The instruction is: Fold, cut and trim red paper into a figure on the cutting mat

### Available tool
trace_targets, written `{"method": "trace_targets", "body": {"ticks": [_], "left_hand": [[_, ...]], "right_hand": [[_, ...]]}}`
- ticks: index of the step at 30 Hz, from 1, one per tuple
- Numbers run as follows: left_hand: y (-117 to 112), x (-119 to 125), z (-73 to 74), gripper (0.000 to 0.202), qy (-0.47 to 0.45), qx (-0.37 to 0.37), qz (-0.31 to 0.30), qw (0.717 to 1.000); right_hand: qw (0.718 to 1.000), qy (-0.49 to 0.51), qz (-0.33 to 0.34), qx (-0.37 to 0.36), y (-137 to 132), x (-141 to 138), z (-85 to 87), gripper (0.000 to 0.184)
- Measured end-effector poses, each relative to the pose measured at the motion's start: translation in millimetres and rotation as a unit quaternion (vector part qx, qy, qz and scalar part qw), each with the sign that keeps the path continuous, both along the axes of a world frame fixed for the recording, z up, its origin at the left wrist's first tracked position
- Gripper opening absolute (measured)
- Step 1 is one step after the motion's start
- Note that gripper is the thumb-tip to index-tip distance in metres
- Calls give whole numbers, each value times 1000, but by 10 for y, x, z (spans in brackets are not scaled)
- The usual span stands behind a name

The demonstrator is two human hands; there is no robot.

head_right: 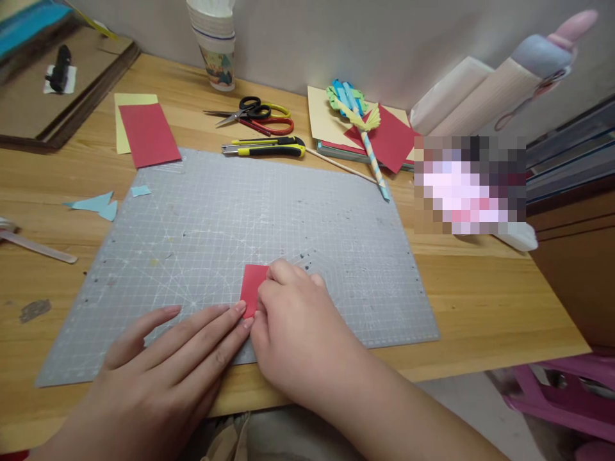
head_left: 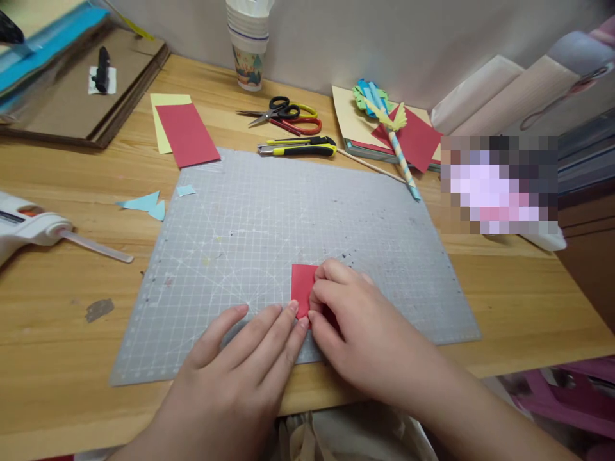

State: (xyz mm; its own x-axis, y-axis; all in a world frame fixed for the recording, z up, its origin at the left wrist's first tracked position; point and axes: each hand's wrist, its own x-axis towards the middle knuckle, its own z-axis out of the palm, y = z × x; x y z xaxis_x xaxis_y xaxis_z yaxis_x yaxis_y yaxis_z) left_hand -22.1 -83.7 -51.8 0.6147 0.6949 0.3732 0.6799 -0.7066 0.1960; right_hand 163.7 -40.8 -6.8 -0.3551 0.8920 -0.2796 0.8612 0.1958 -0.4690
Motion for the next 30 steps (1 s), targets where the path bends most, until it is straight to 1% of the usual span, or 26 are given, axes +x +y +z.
{"method": "trace_targets", "body": {"ticks": [5,15,20,22,24,27,30], "left_hand": [[-19,-4,-16,34,-4,-5,7,1000],[-1,14,30,42,20,-1,2,1000],[28,31,23,40,22,-6,0,1000],[28,40,23,40,22,-8,-3,1000],[21,47,23,39,26,-11,-4,1000],[10,50,7,39,28,-15,0,999],[6,43,-18,38,24,-12,-2,1000]], "right_hand": [[1000,6,-2,6,18,18,-10,22],[1000,21,5,-3,53,75,-3,23],[997,81,8,-4,-47,136,-4,12],[995,102,-4,15,-134,173,-41,9],[992,114,-21,53,-226,223,-101,6],[986,121,-53,103,-321,304,-196,7],[982,129,-93,102,-328,347,-249,10]]}}
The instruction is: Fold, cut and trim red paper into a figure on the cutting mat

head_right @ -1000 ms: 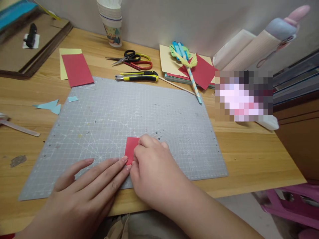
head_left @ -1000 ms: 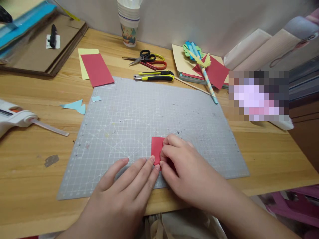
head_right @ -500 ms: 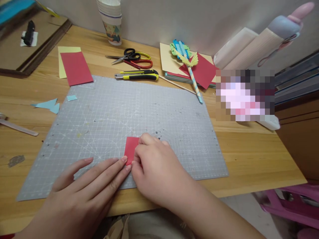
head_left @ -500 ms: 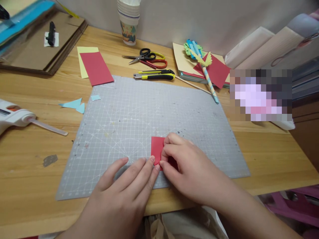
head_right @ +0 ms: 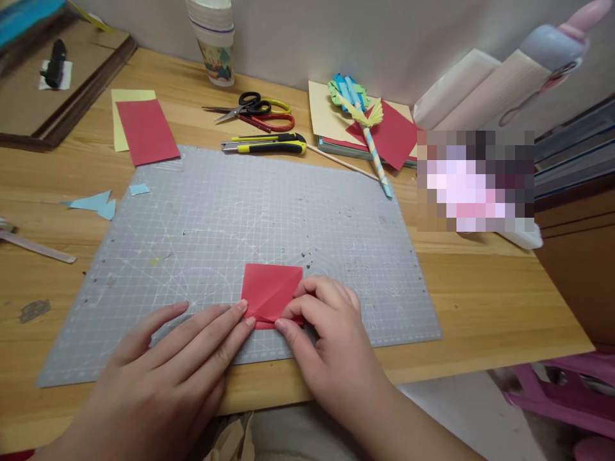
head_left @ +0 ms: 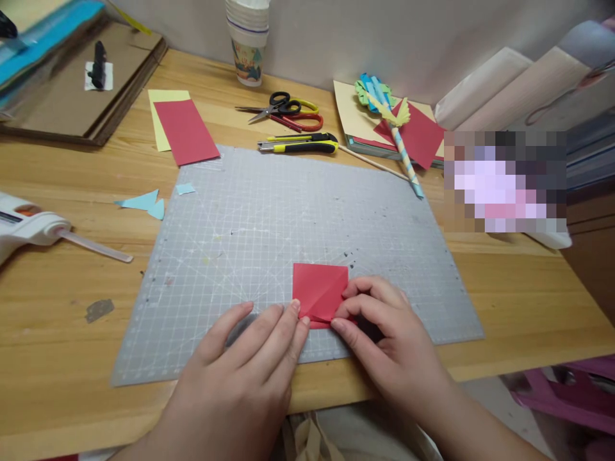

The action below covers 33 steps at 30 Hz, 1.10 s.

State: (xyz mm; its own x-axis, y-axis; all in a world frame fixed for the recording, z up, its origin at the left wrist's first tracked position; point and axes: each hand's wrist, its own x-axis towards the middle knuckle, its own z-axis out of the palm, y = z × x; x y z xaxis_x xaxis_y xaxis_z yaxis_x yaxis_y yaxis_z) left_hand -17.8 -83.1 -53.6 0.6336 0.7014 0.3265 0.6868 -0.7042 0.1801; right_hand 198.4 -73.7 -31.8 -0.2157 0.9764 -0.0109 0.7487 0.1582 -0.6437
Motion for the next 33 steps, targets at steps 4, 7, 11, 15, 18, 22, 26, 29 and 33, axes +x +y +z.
{"method": "trace_targets", "body": {"ticks": [4,7,11,15,18,22,26,29,33], "left_hand": [[0,-5,2,36,-3,5,-5,1000],[3,3,23,36,-9,7,-3,1000],[0,3,16,35,-16,-5,3,1000],[-11,-13,-9,38,-10,-24,1,1000],[-12,-12,-11,40,-3,-22,-7,1000],[-2,7,12,39,6,-19,-9,1000],[9,20,21,37,10,-15,-8,1000],[7,16,8,37,5,-14,-10,1000],[4,12,-3,35,-7,-23,-4,1000]], "right_hand": [[998,-9,-22,-51,90,-32,28,18],[996,-53,-18,-68,168,-83,91,20],[992,-106,-1,-75,229,-124,153,22],[990,-124,8,-66,231,-116,157,22],[990,-125,16,-58,215,-103,141,21],[991,-119,20,-51,197,-101,117,17],[992,-112,15,-49,174,-97,87,17],[995,-92,2,-34,139,-84,58,12],[999,-35,-16,-24,77,-49,28,12]]}}
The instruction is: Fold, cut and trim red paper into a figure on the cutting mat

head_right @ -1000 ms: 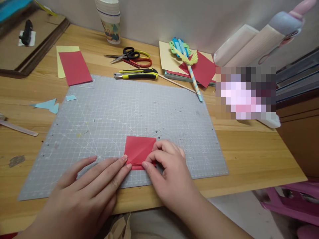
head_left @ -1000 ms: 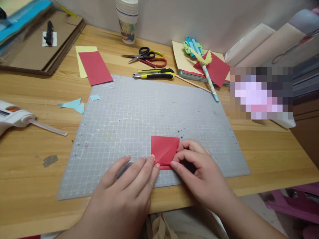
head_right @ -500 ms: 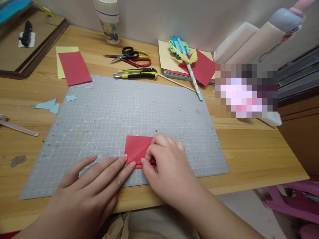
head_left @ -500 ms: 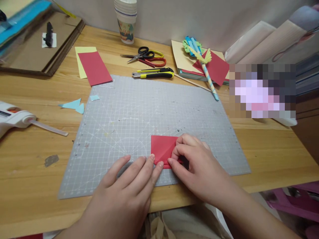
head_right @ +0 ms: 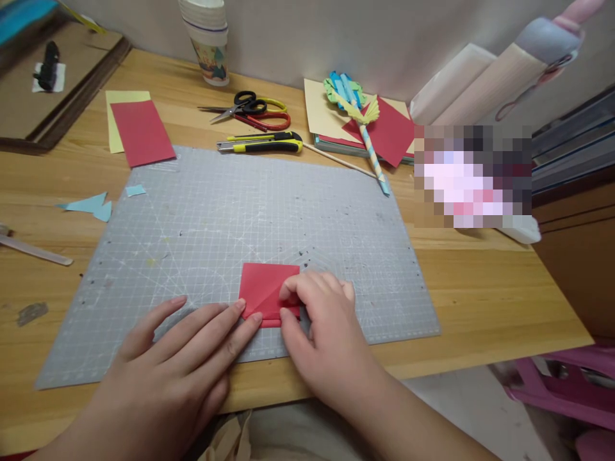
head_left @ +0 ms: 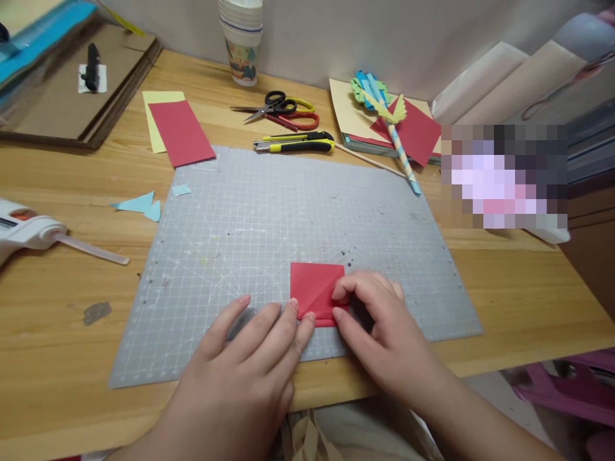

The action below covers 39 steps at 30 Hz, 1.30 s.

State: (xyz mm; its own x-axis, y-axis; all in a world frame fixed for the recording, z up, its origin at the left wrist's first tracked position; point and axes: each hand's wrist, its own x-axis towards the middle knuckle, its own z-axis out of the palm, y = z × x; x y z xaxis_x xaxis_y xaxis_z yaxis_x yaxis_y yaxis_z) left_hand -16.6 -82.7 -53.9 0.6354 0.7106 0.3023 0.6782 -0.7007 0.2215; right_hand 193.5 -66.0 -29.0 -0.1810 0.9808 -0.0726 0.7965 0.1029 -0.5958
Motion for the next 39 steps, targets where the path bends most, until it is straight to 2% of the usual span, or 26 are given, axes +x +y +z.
{"method": "trace_targets", "body": {"ticks": [5,10,14,16,20,22,26,31,36,39], "left_hand": [[18,14,1,36,1,-3,0,1000],[25,7,-12,36,-12,6,-2,1000],[26,10,-9,36,-16,4,0,1000],[29,18,2,34,-14,2,2,1000],[30,26,31,33,-11,-9,6,1000],[28,26,41,34,-9,-9,6,1000],[30,33,53,34,-11,-3,3,1000],[42,58,75,34,-20,9,15,1000],[43,73,101,35,-20,9,20,1000],[50,79,125,34,-23,-2,24,999]], "right_hand": [[997,60,-36,-28,-33,42,-11,16],[999,9,-30,-25,15,4,21,14],[999,-21,3,-31,42,-17,59,17],[1000,-4,6,6,-6,-15,74,18],[985,-2,13,172,-240,-54,76,19],[979,-25,33,200,-356,-110,57,21],[976,-44,47,210,-456,-219,1,40],[974,-48,47,218,-484,-218,-37,22],[976,-79,50,196,-518,-195,-66,35],[980,-93,38,174,-520,-189,-63,32]]}}
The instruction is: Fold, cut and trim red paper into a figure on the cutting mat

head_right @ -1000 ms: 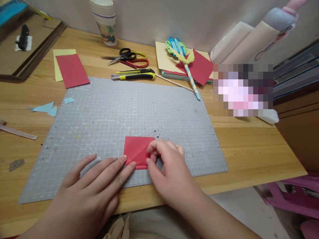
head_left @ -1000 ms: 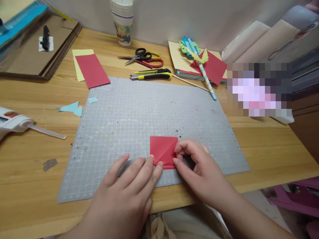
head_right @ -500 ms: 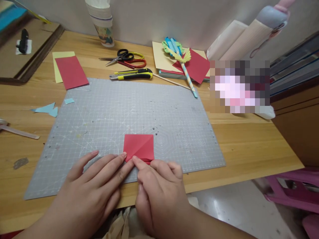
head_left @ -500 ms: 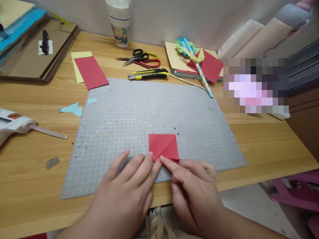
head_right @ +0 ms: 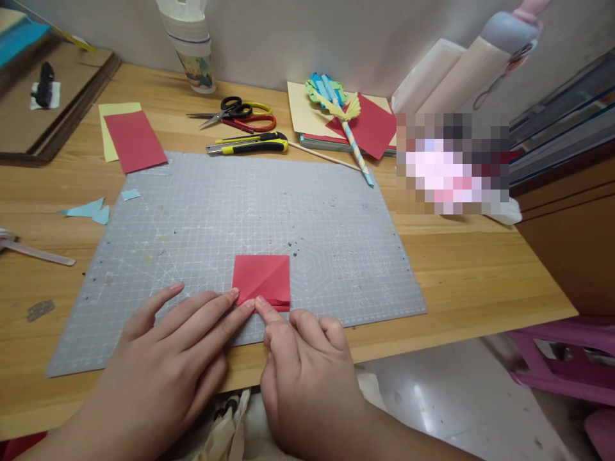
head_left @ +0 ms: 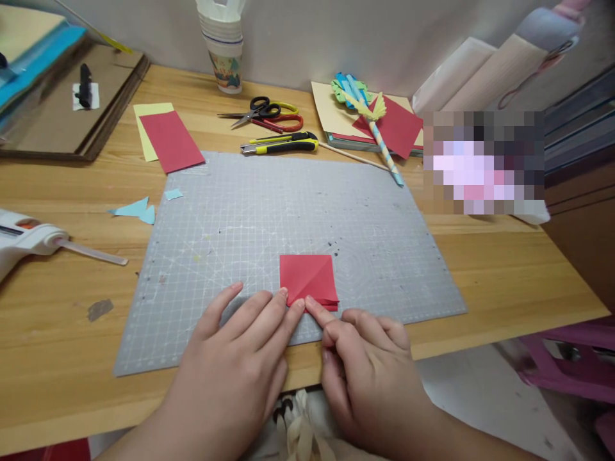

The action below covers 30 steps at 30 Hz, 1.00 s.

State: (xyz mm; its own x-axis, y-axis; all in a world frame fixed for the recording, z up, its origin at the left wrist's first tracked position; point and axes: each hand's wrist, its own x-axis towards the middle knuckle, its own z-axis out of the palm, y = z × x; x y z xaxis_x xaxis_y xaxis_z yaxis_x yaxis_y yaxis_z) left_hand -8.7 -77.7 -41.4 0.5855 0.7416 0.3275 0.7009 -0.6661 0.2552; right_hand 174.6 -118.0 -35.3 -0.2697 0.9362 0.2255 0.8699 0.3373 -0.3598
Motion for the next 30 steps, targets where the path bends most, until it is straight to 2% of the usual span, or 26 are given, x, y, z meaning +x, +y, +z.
{"method": "trace_targets", "body": {"ticks": [5,8,15,20,26,30], "left_hand": [[17,-11,9,32,-1,-13,3,1000],[16,-21,9,31,2,-13,-1,1000],[-63,137,4,32,8,-5,34,999],[-71,246,11,32,3,23,35,999],[-20,136,65,30,33,28,35,998],[-5,70,55,28,20,-30,41,998]], "right_hand": [[999,-3,-30,-22,-7,107,35,41],[998,1,-59,-32,-23,210,47,39],[999,-26,-34,-13,-37,279,66,38],[999,-37,-32,-8,-31,274,74,35],[999,-36,-26,-8,-5,292,83,38],[999,-35,-24,-7,4,303,82,37]]}}
